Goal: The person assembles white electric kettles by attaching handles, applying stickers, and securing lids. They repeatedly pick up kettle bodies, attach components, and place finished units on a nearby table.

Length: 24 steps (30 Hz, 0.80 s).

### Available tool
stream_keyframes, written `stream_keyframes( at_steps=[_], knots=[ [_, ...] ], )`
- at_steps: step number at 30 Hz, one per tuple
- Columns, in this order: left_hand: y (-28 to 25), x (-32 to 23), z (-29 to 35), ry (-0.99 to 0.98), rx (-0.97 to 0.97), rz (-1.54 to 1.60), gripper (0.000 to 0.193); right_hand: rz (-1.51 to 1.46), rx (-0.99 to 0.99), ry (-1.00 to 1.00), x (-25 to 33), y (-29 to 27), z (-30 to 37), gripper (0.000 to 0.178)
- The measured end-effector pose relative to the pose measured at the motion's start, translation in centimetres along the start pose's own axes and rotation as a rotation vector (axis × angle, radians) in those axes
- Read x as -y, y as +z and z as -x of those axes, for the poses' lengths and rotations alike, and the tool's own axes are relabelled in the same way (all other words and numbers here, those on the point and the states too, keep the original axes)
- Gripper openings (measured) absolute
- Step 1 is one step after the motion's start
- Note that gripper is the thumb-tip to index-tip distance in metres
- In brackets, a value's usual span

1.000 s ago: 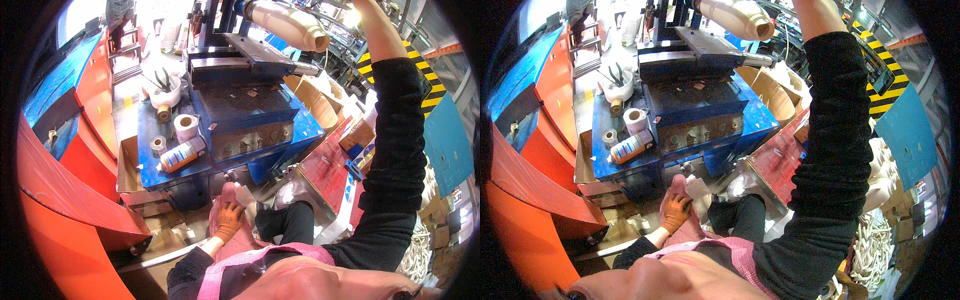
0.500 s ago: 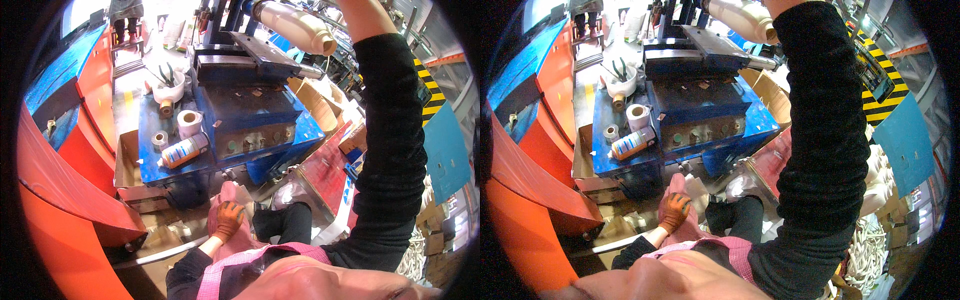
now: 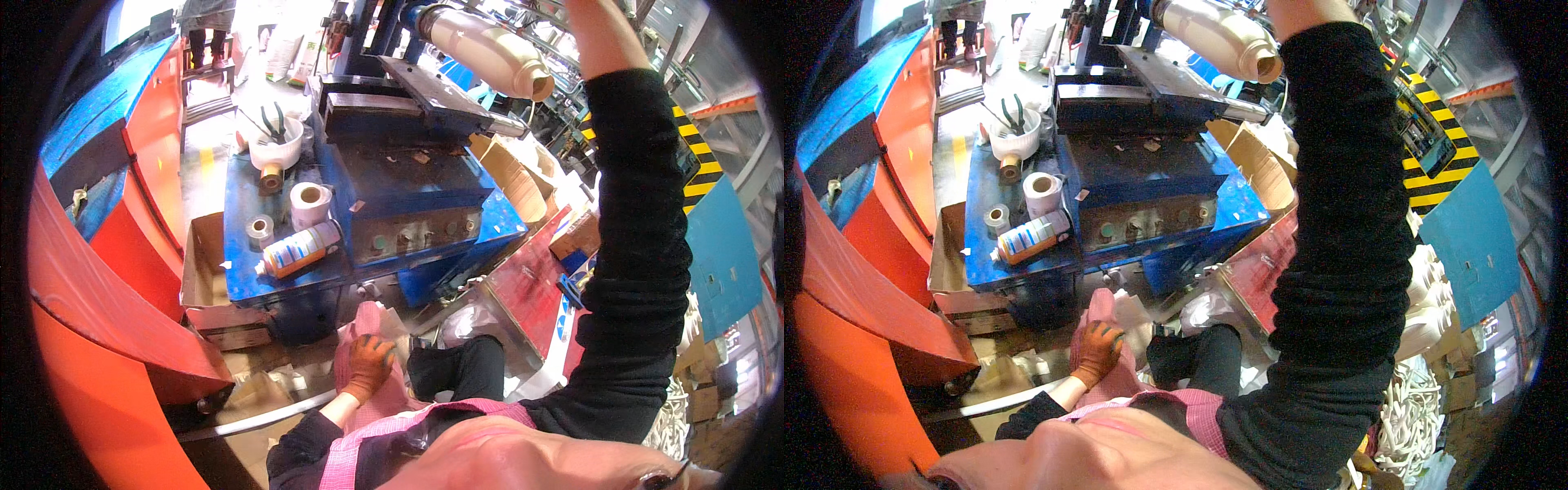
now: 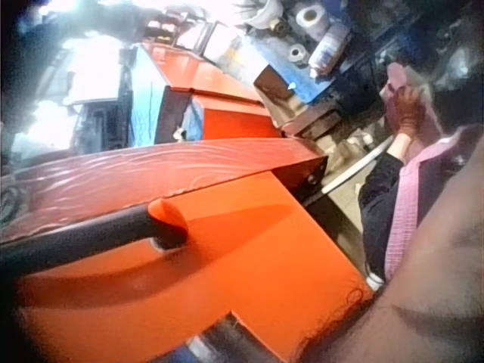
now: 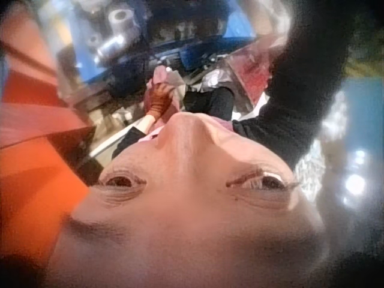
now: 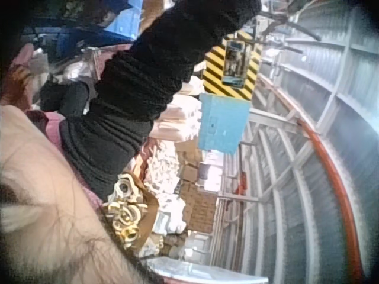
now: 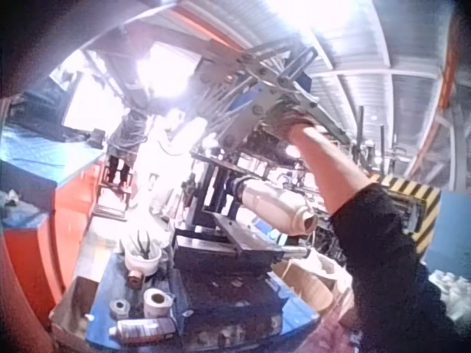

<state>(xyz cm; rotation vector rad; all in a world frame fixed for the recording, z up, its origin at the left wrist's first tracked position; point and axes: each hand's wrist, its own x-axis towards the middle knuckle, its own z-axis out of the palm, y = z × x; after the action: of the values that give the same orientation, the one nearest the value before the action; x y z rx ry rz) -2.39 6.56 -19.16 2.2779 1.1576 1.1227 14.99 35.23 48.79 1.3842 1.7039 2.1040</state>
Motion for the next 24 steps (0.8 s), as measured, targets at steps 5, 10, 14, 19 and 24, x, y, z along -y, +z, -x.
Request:
stream_keyframes(
  at_steps=[5,10,14,19,24],
  knots=[
    [0.4,0.2,0.2,-0.008,-0.006,0.028,0.023,0.088,0.016,-0.053,-1.2,0.3,0.7,0.016],
    [-0.2,-0.2,0.2,0.01,-0.028,0.026,0.021,0.265,0.005,-0.144,-2.5,1.2,1.6,0.015],
    [-0.9,-0.6,-0.2,0.026,-0.016,0.015,0.02,0.103,-0.028,-0.091,-3.7,1.5,2.7,0.014],
    [-0.9,-0.9,-0.7,0.047,0.018,-0.037,0.02,-0.407,-0.061,0.164,-3.4,0.5,4.9,0.017],
    [-1.1,-1.1,-0.7,-0.005,0.035,0.007,0.019,-0.498,-0.322,0.005,-3.0,-3.8,8.1,0.02]
  ],
)
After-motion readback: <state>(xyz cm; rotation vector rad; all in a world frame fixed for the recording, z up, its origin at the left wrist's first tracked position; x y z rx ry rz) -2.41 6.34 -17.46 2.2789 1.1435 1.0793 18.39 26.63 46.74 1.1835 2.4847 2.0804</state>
